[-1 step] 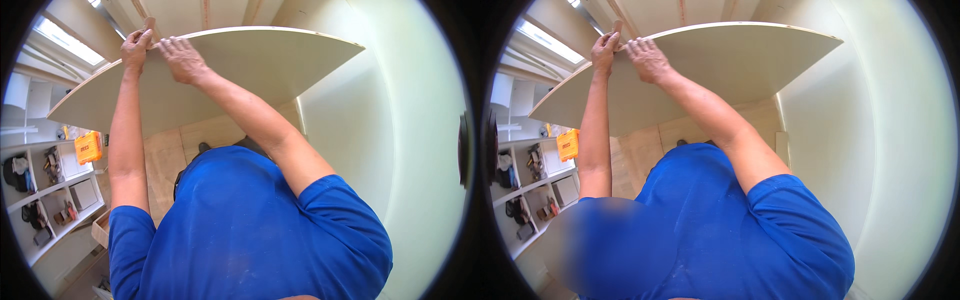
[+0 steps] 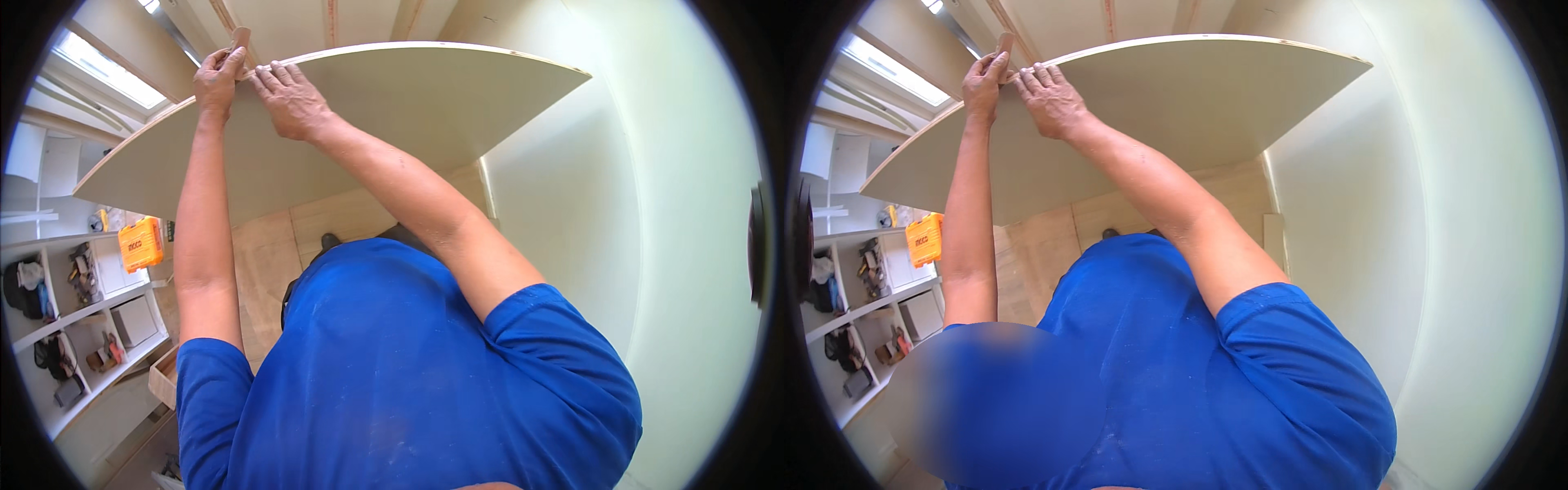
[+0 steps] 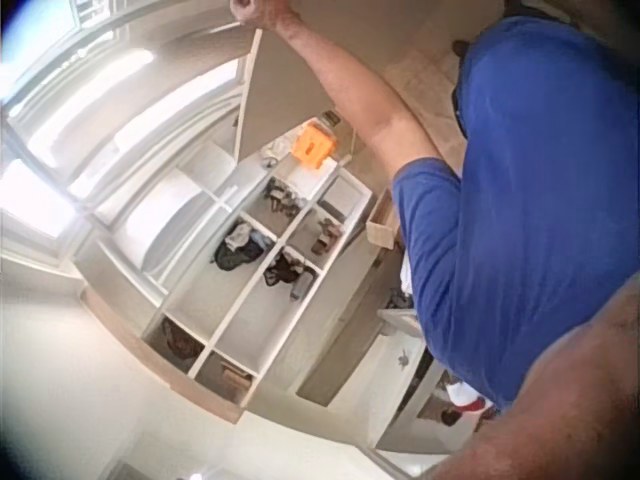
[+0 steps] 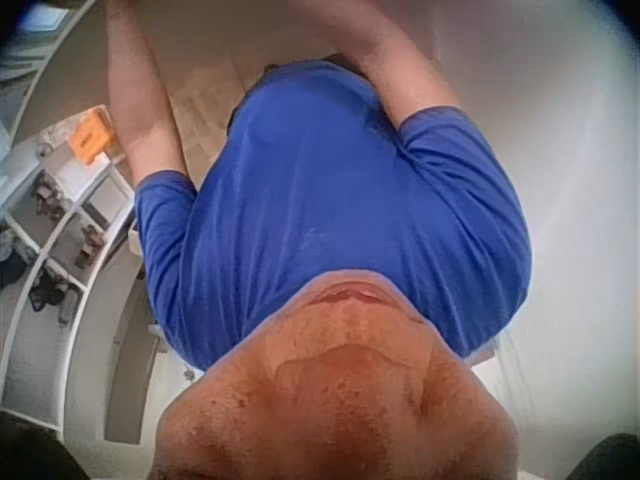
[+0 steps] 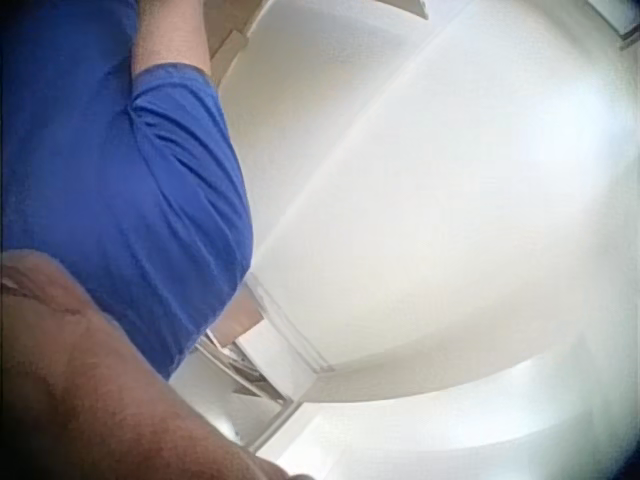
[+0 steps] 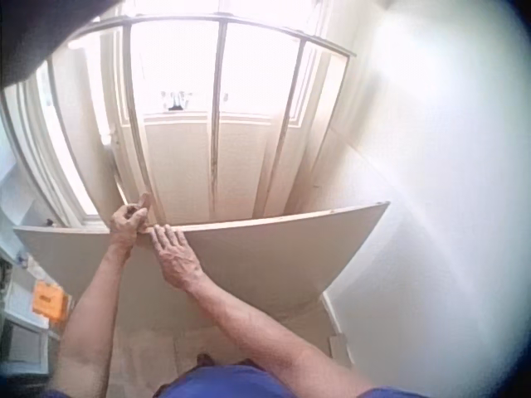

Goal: The person lifts and positions a large curved wooden panel into a built-in shelving frame, aligns it with the wall and adjacent panels, and uses a small wooden block to tap and adjust the fit. Other workers assist by holding and guiding the panel into place.

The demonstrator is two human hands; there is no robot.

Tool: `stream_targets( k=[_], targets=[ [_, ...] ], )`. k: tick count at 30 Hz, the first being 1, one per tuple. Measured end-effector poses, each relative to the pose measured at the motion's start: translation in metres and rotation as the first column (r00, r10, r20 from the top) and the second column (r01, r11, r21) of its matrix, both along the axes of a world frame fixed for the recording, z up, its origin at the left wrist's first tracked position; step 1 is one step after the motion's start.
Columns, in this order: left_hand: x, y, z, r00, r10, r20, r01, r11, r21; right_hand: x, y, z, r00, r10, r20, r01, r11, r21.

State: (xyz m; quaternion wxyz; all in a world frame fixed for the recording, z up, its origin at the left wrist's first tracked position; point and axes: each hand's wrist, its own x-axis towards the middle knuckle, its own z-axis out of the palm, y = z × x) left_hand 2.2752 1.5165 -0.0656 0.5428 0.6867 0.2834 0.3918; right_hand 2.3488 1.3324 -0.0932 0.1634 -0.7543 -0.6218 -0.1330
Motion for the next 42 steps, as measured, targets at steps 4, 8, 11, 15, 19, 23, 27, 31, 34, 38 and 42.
stream_targets(
  k=[4,8,11,15,19,23,27,31,34,38,42],
  targets=[
    [0.0,0.002,0.009,0.999,-0.012,-0.042,0.012,1.0,-0.008,-0.01,-0.001,0.007,0.997,-0.073,0.012,0.073,0.997,-0.039],
    [0.002,0.01,0.011,0.996,0.019,-0.086,-0.012,0.996,0.085,0.011,-0.016,0.004,0.986,-0.138,0.091,0.14,0.99,-0.015],
    [-0.001,0.015,0.007,0.993,0.04,-0.109,-0.029,0.995,0.094,0.024,-0.036,0.002,0.975,-0.211,0.068,0.214,0.976,-0.031],
    [0.001,0.002,0.012,0.995,0.013,-0.101,-0.005,0.997,0.082,0.064,-0.08,-0.001,0.945,-0.323,0.056,0.326,0.944,-0.058],
    [0.0,0.014,0.006,0.985,0.07,-0.158,-0.044,0.985,0.167,0.104,-0.124,0.004,0.884,-0.466,0.039,0.467,0.881,-0.07],
    [-0.002,0.009,0.008,0.988,0.046,-0.144,-0.026,0.99,0.138,0.145,-0.168,0.002,0.816,-0.578,0.018,0.578,0.814,-0.059],
    [-0.004,0.006,0.013,0.986,0.043,-0.159,-0.018,0.988,0.152,0.175,-0.199,0.006,0.722,-0.691,0.037,0.689,0.713,-0.132],
    [-0.009,0.004,0.014,0.992,0.006,-0.127,0.003,0.997,0.075,0.193,-0.218,0.014,0.663,-0.748,0.031,0.745,0.654,-0.131],
    [-0.011,0.001,0.015,0.993,-0.002,-0.118,0.01,0.997,0.071,0.208,-0.233,0.012,0.637,-0.77,0.035,0.767,0.629,-0.128],
    [-0.014,-0.001,0.016,0.995,0.01,-0.099,-0.001,0.996,0.092,0.214,-0.233,0.003,0.681,-0.731,0.041,0.732,0.68,-0.035],
    [-0.017,-0.008,0.021,0.995,-0.003,-0.1,0.013,0.995,0.101,0.214,-0.229,0.0,0.709,-0.705,0.015,0.703,0.708,0.06]
  ],
)
